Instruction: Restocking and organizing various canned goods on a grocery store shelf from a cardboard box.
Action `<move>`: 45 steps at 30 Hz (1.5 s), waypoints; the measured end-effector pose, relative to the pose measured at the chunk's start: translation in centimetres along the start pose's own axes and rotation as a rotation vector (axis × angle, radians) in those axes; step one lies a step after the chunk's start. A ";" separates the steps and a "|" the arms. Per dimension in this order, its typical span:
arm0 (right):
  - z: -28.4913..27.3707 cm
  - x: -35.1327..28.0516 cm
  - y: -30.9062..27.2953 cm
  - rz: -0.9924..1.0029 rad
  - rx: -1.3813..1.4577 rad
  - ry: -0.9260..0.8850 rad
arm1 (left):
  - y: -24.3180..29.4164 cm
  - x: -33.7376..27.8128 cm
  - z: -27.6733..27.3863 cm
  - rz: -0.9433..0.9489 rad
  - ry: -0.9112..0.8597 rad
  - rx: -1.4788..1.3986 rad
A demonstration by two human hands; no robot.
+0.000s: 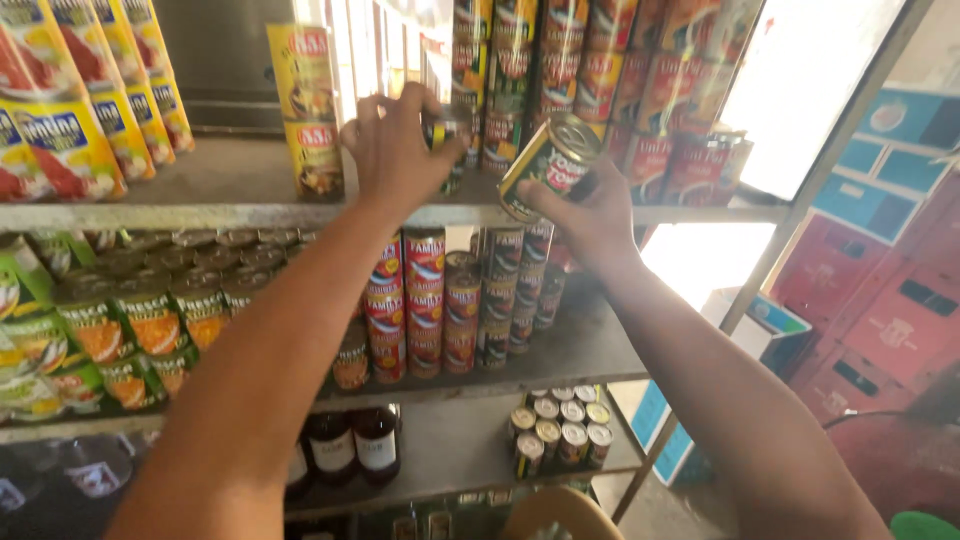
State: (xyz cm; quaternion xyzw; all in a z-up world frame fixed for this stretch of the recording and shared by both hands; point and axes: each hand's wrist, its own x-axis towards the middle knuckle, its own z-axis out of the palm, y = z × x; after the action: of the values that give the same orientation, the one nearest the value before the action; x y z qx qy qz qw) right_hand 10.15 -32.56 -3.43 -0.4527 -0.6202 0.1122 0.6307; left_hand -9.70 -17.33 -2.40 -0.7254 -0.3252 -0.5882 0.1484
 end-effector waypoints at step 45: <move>10.8 14.0 6.3 0.058 0.266 -0.526 | -0.8 -1.6 -0.2 -0.113 0.183 -0.017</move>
State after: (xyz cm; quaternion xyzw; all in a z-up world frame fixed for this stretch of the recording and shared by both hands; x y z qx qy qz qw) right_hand 6.12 -14.50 -0.36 -0.3390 -0.7291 0.3241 0.4985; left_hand -10.49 -17.34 -4.04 -0.6504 -0.3455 -0.6623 0.1378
